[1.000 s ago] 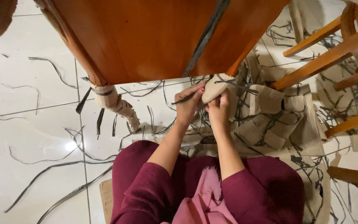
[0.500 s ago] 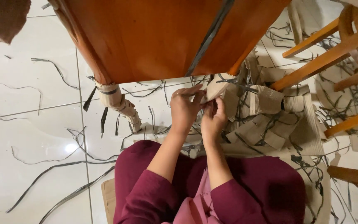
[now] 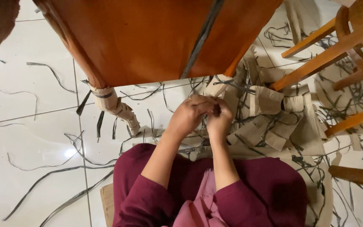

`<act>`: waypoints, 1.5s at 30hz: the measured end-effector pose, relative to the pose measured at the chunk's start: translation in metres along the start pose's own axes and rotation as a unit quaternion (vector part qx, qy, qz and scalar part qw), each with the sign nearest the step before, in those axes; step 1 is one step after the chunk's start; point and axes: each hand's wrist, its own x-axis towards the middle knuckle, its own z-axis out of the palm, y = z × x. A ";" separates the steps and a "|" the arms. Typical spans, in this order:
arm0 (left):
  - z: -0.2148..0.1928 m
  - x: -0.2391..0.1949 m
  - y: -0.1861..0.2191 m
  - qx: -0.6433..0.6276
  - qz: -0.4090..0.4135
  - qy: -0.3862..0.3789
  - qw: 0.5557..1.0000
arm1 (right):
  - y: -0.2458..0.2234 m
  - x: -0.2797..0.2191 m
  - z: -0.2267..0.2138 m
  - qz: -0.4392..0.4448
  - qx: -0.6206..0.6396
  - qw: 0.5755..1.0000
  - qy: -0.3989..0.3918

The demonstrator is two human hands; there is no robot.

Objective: Wrapping wooden chair legs with protective cardboard and securing them with string for shipping or storage.

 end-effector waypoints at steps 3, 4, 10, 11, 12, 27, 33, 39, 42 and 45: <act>0.008 -0.003 -0.009 -0.033 -0.009 0.006 0.999 | -0.067 -0.009 -0.019 0.038 -0.046 0.998 -0.022; 0.009 -0.002 -0.010 -0.033 -0.008 0.005 0.999 | -0.065 -0.004 -0.024 0.039 -0.046 0.998 -0.020; 0.016 -0.005 -0.013 0.023 0.026 0.008 0.999 | -0.054 -0.001 -0.058 0.039 -0.235 0.954 -0.179; 0.010 -0.001 -0.006 0.022 0.033 0.003 0.999 | -0.053 -0.007 -0.060 0.002 -0.254 0.949 -0.186; 0.004 0.002 0.000 0.023 0.040 -0.001 0.999 | -0.053 -0.012 -0.062 -0.036 -0.272 0.942 -0.193; 0.010 -0.001 -0.013 -0.042 0.027 -0.026 0.998 | -0.109 0.009 -0.095 -0.259 0.014 0.955 -0.144; 0.016 -0.009 -0.027 -0.077 0.022 -0.018 0.997 | -0.045 0.017 -0.071 -0.315 -0.002 0.948 -0.053; 0.006 -0.001 -0.012 -0.250 -0.077 0.033 0.964 | -0.049 0.015 -0.058 -0.344 0.051 0.937 -0.027; 0.004 -0.002 -0.026 -0.229 -0.105 0.095 0.963 | -0.050 0.009 -0.054 -0.354 0.036 0.934 -0.025; 0.002 -0.004 -0.032 -0.244 -0.117 0.106 0.957 | -0.031 0.009 -0.042 -0.372 0.041 0.927 -0.022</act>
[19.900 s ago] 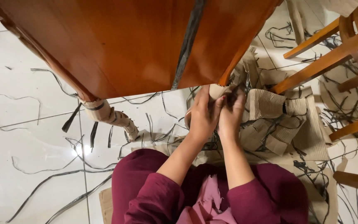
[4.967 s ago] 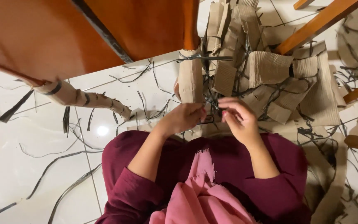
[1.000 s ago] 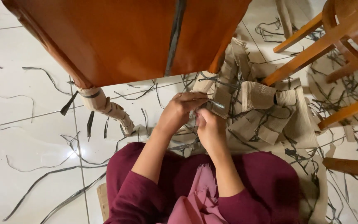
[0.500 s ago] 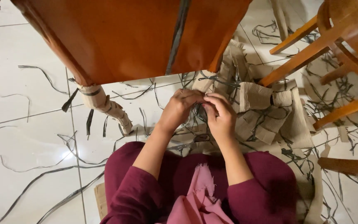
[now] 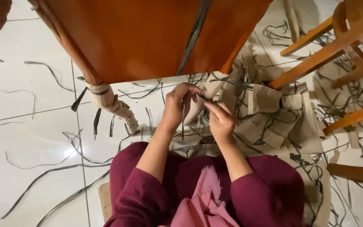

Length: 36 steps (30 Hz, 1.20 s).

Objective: Wrapping wooden chair legs with protective cardboard and securing them with string for shipping or storage.

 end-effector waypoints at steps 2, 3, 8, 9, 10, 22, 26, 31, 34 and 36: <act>-0.001 -0.002 -0.006 0.008 -0.004 0.002 1.000 | -0.007 0.006 0.003 -0.011 -0.001 1.000 -0.011; -0.001 -0.002 -0.008 0.014 -0.004 0.003 1.000 | -0.011 0.010 0.005 -0.024 -0.004 1.000 -0.018; -0.004 0.005 0.016 0.015 -0.007 -0.016 1.000 | -0.044 0.033 -0.002 -0.067 0.017 0.997 -0.039; -0.003 0.005 0.023 0.011 -0.007 -0.038 0.999 | -0.049 0.033 -0.005 -0.069 0.025 0.996 -0.045; -0.005 0.007 0.022 0.010 -0.007 -0.037 0.999 | -0.052 0.031 -0.008 -0.070 0.024 0.996 -0.046; 0.006 0.011 0.033 0.161 0.063 -0.066 0.983 | -0.034 0.011 -0.029 0.136 -0.025 0.990 -0.028; 0.011 0.002 0.028 0.087 -0.026 -0.069 0.994 | -0.032 0.016 -0.001 0.248 0.021 0.968 0.010; 0.002 -0.003 0.027 0.058 -0.048 -0.072 0.995 | -0.024 0.016 0.019 0.237 -0.045 0.967 0.083; 0.000 -0.005 0.031 0.052 -0.061 -0.072 0.994 | -0.031 0.018 0.025 0.302 0.022 0.945 0.122; -0.001 -0.004 0.032 0.054 -0.053 -0.076 0.994 | -0.042 0.027 0.030 0.368 0.018 0.920 0.135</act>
